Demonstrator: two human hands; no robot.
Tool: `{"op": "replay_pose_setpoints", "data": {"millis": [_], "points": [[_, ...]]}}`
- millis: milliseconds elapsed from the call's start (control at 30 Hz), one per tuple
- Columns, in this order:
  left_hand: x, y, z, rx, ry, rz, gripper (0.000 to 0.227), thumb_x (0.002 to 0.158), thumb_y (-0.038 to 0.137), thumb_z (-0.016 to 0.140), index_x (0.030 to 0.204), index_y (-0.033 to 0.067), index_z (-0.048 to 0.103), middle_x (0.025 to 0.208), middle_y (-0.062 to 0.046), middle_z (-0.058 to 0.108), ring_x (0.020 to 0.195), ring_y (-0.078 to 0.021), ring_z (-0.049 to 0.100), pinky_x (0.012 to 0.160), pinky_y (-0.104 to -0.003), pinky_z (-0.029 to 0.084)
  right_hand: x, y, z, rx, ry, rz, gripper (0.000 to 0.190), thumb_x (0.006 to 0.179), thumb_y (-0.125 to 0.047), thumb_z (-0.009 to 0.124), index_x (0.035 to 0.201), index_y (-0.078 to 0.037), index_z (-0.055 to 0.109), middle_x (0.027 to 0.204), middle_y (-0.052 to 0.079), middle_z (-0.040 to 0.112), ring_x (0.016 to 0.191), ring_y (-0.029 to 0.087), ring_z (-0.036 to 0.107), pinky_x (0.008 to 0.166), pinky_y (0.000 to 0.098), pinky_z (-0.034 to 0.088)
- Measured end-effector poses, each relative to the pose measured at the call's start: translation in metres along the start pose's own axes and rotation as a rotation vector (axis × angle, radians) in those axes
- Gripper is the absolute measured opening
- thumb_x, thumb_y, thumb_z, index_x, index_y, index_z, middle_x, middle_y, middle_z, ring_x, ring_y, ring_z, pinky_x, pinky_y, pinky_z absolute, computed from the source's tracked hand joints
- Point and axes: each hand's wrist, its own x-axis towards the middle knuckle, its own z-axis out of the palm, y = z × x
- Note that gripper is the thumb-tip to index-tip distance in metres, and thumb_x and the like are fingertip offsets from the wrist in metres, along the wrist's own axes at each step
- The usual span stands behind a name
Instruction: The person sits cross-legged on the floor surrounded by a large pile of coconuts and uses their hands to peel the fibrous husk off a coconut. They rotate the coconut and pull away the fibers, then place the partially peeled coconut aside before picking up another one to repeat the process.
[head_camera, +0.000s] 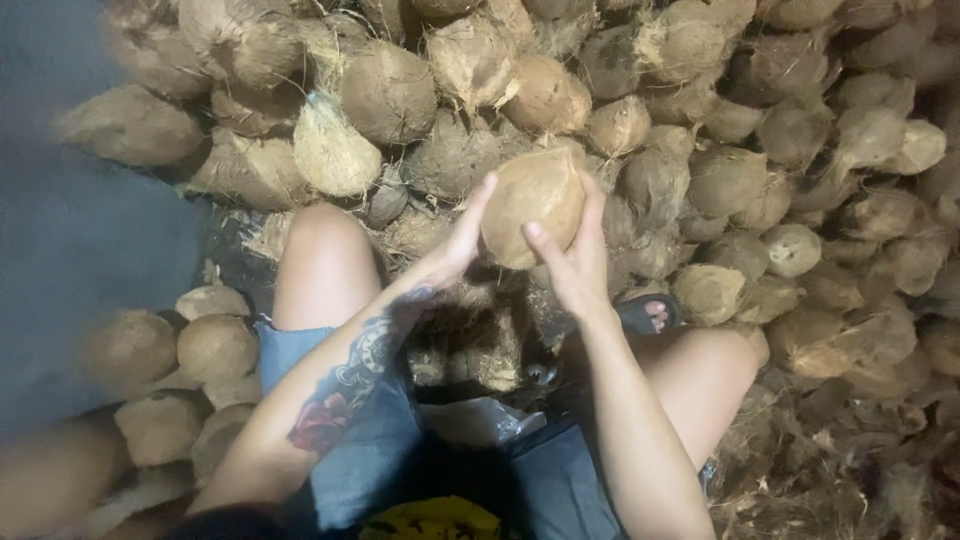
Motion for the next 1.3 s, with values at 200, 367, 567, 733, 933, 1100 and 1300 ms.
{"op": "replay_pose_setpoints", "data": {"millis": [200,367,567,733,933,1100,1300], "points": [[0.037,-0.035,-0.04,0.258,-0.219,0.64,0.074,0.094,0.038,0.077,0.158,0.0174,0.047,0.16,-0.017,0.046,0.155,-0.0317,0.037,0.129,-0.058,0.028,0.006,-0.005,0.003,0.003,-0.007,0.147,0.075,0.101,-0.055,0.065,0.156,-0.014,0.037,0.151,0.037,0.05,0.143,0.055,0.047,0.119,0.0697,0.034],[0.037,-0.053,-0.037,-0.157,-0.151,0.381,0.068,0.092,0.042,0.072,0.152,0.0154,0.054,0.139,-0.018,0.06,0.124,-0.0294,0.062,0.105,-0.049,0.058,0.011,0.021,-0.011,-0.128,-0.086,-0.125,0.048,0.115,-0.036,0.035,0.146,-0.006,0.056,0.141,0.028,0.062,0.138,0.045,0.055,0.115,0.0601,0.042],[0.03,-0.059,-0.035,-0.299,-0.165,0.331,0.058,0.094,0.041,0.068,0.143,0.0104,0.062,0.131,-0.015,0.065,0.116,-0.0257,0.066,0.103,-0.046,0.06,0.018,0.048,-0.005,-0.372,0.098,-0.409,0.022,0.11,-0.029,0.063,0.101,-0.011,0.074,0.089,0.013,0.07,0.089,0.039,0.072,0.078,0.0474,0.057],[0.035,-0.068,-0.027,-0.323,-0.179,0.273,0.063,0.086,0.039,0.076,0.142,0.011,0.064,0.13,-0.018,0.064,0.116,-0.0302,0.066,0.1,-0.051,0.061,0.031,0.067,-0.006,-0.499,0.167,-0.489,0.028,0.108,-0.035,0.067,0.085,-0.019,0.07,0.072,0.004,0.064,0.071,0.032,0.071,0.06,0.043,0.056],[0.023,-0.058,-0.014,-0.566,-0.084,0.037,0.063,0.087,0.05,0.077,0.14,0.0173,0.067,0.132,-0.012,0.07,0.117,-0.0298,0.07,0.105,-0.052,0.057,0.039,0.066,-0.041,-0.758,0.308,-0.325,0.034,0.114,-0.029,0.057,0.087,-0.013,0.069,0.067,0.009,0.065,0.066,0.033,0.072,0.06,0.0431,0.056],[0.029,-0.051,-0.013,-0.523,-0.107,0.103,0.062,0.087,0.047,0.078,0.14,0.0172,0.067,0.136,-0.014,0.068,0.121,-0.0331,0.068,0.109,-0.055,0.054,0.025,0.04,-0.04,-0.323,-0.119,-0.231,0.043,0.115,-0.036,0.044,0.099,0.0,0.061,0.08,0.023,0.064,0.08,0.045,0.069,0.072,0.0544,0.053],[0.038,-0.056,-0.026,-0.172,-0.167,0.313,0.071,0.077,0.043,0.078,0.14,0.0132,0.066,0.129,-0.016,0.063,0.117,-0.0296,0.062,0.103,-0.051,0.057,0.02,0.027,-0.028,-0.487,-0.139,-0.28,0.038,0.116,-0.028,0.043,0.089,-0.005,0.058,0.075,0.025,0.061,0.079,0.05,0.068,0.064,0.0575,0.051]]}}
